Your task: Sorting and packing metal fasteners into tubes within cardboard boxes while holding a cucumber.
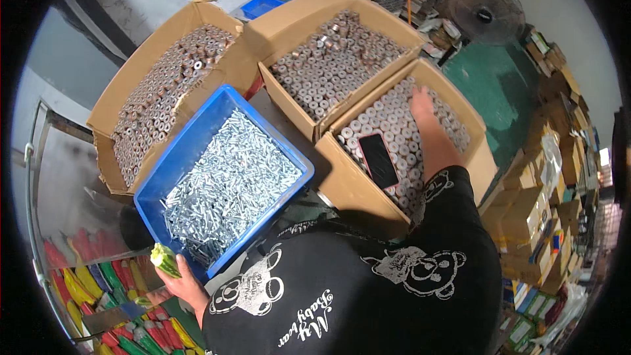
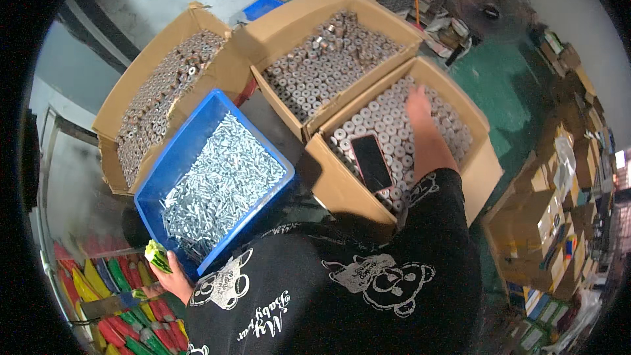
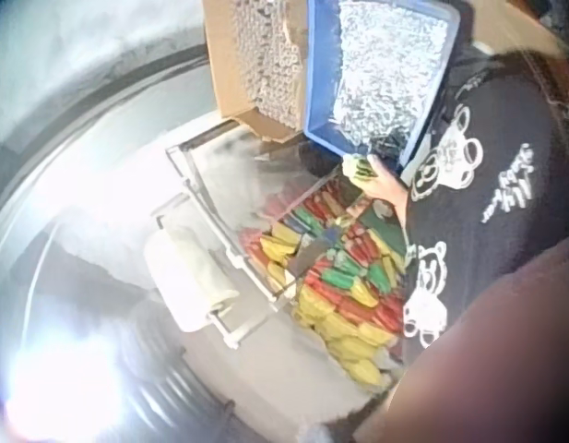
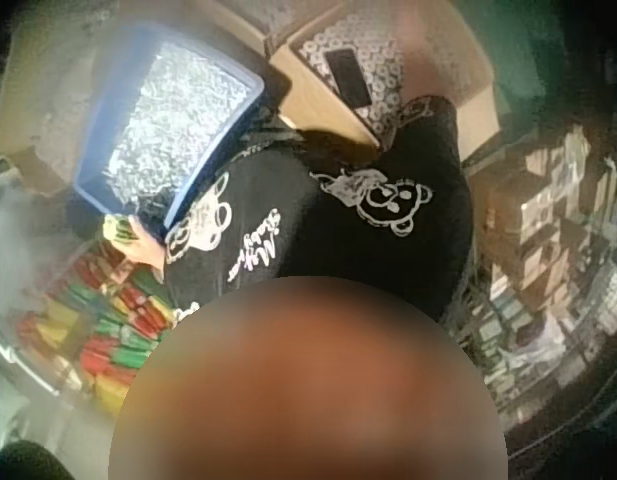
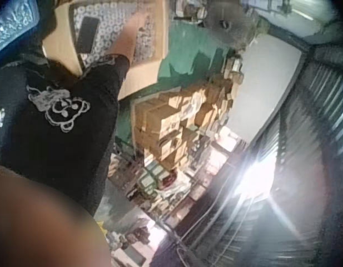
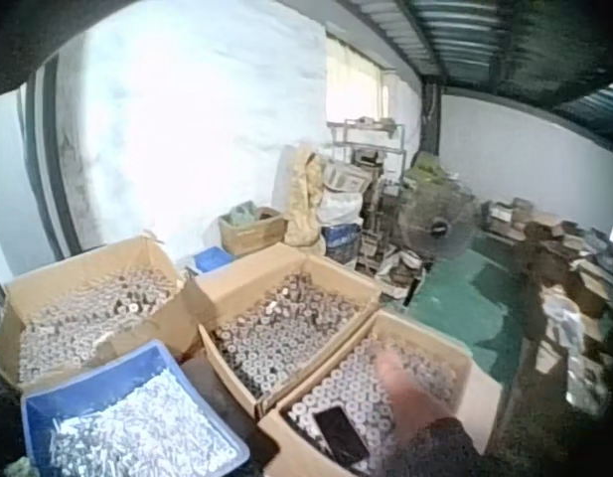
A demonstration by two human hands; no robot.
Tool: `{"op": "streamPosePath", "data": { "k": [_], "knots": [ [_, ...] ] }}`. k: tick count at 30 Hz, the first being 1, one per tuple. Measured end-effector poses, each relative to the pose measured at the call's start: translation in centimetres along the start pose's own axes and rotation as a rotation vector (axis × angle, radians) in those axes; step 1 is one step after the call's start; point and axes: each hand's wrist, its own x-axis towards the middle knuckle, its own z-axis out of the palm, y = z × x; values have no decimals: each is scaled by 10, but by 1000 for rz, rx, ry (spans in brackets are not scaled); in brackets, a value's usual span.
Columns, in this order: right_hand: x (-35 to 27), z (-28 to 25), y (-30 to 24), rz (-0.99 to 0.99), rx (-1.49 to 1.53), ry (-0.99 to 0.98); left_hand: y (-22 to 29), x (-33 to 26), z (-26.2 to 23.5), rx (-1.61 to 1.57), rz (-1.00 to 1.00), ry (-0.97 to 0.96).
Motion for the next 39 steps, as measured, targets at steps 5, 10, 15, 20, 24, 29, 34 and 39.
{"op": "streamPosePath", "data": {
  "k": [5, 10, 15, 20, 24, 29, 34, 39],
  "knots": [
    [3, -3, 31, -217, -45, 223, -12, 3, 6, -35, 49, 39],
    [10, -69, -21, 99, 1847, -281, -3, -2, 2, 33, 38, 69],
    [66, -107, -231, -315, 1132, -656, 11, -4, 6, 72, 44, 85],
    [104, 9, -340, -576, -30, -246, 19, -3, 10, -12, 16, 63],
    [102, 28, -344, -495, 72, -195, 29, -2, 9, 33, 21, 88],
    [110, -34, -324, -190, 1148, -927, 35, -2, 4, -30, 34, 61],
    [65, -170, -384, -580, 1542, -835, 31, -1, 1, -66, 52, 19],
    [27, -204, -546, -908, 345, -162, 33, 3, 0, -132, 45, -29]
  ]
}}
